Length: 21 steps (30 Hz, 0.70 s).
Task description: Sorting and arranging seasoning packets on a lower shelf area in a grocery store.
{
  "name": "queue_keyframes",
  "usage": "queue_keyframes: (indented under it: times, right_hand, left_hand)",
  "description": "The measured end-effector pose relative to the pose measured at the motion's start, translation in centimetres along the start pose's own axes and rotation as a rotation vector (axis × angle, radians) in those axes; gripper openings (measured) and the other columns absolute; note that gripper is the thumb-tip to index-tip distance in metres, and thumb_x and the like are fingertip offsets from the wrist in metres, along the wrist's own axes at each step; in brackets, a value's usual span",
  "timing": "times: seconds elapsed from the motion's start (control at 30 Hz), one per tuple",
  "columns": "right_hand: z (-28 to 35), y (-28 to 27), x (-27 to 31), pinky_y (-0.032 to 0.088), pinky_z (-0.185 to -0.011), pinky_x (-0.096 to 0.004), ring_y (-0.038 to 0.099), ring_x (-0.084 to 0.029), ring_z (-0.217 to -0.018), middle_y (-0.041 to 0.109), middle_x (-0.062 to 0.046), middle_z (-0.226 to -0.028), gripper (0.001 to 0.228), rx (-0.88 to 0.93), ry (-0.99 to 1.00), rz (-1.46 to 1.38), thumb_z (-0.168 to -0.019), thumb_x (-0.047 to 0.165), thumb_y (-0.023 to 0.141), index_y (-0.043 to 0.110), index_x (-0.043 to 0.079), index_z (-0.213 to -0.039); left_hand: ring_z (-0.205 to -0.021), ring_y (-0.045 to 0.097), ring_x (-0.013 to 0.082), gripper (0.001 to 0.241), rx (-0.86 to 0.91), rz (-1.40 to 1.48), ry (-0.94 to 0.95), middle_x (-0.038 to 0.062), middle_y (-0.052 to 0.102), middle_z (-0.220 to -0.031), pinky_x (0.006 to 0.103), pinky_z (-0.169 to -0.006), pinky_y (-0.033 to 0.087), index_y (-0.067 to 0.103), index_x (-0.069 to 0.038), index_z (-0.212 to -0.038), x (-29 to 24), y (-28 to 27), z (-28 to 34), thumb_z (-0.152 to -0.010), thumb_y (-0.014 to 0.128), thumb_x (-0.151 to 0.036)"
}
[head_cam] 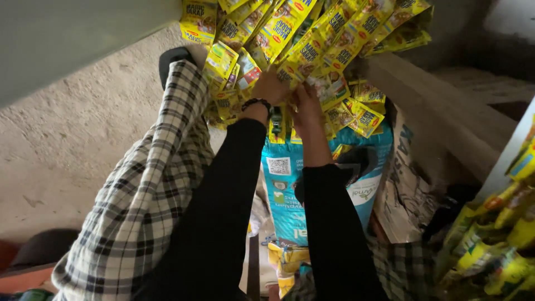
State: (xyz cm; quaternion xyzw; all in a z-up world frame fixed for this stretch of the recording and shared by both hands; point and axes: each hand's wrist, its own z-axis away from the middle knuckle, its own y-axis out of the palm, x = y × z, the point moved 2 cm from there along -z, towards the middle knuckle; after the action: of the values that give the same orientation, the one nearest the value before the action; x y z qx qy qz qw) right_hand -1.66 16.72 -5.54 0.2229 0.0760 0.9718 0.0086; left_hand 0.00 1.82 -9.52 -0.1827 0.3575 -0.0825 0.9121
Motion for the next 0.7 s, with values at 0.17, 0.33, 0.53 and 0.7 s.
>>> queue_keyframes:
  times: [0.17, 0.33, 0.53, 0.7]
  right_hand:
    - [0.3, -1.0, -1.1, 0.052, -0.081, -0.042, 0.059, -0.014, -0.093, 0.062, 0.004, -0.104, 0.044, -0.053, 0.028, -0.077, -0.099, 0.029, 0.061, 0.052, 0.025, -0.142]
    - [-0.5, -4.6, -5.3, 0.04, -0.065, -0.038, 0.048, -0.017, -0.076, 0.051, -0.004, -0.086, 0.044, -0.092, -0.028, -0.01, -0.102, 0.035, 0.064, 0.057, 0.032, -0.146]
    - [4.5, -5.2, -10.5, 0.052, -0.072, -0.038, 0.062, -0.019, -0.081, 0.067, -0.002, -0.093, 0.024, 0.112, 0.162, -0.334, -0.104, 0.03, 0.068, 0.061, 0.015, -0.121]
    - [15.8, -0.5, -5.1, 0.059, -0.079, -0.041, 0.07, -0.024, -0.087, 0.075, -0.01, -0.099, 0.058, 0.489, 0.387, -0.408, -0.096, 0.059, 0.06, 0.07, 0.007, -0.118]
  left_hand:
    - [-0.098, 0.066, 0.0474, 0.051, -0.4, -0.315, 0.148, 0.026, 0.07, -0.104, 0.0578, -0.078, 0.052, 0.056, -0.007, -0.108, -2.5, -1.8, 4.2, -0.079, 0.074, -0.045]
    - [-0.1, 0.064, 0.0479, 0.055, -0.14, 0.076, -0.017, 0.025, 0.07, -0.103, 0.059, -0.081, 0.051, 0.055, -0.002, -0.118, -3.3, -1.9, 8.5, -0.083, 0.068, -0.041]
    - [-0.105, 0.065, 0.0472, 0.045, -0.059, 0.056, 0.034, 0.025, 0.073, -0.112, 0.0572, -0.086, 0.053, 0.068, -0.015, -0.123, -2.8, -4.0, 18.8, -0.087, 0.065, -0.04]
    - [-0.092, 0.067, 0.0504, 0.054, 0.122, -0.295, -0.055, 0.027, 0.066, -0.11, 0.0594, -0.077, 0.055, 0.052, -0.013, -0.133, -9.8, -8.8, 32.4, -0.089, 0.07, -0.037]
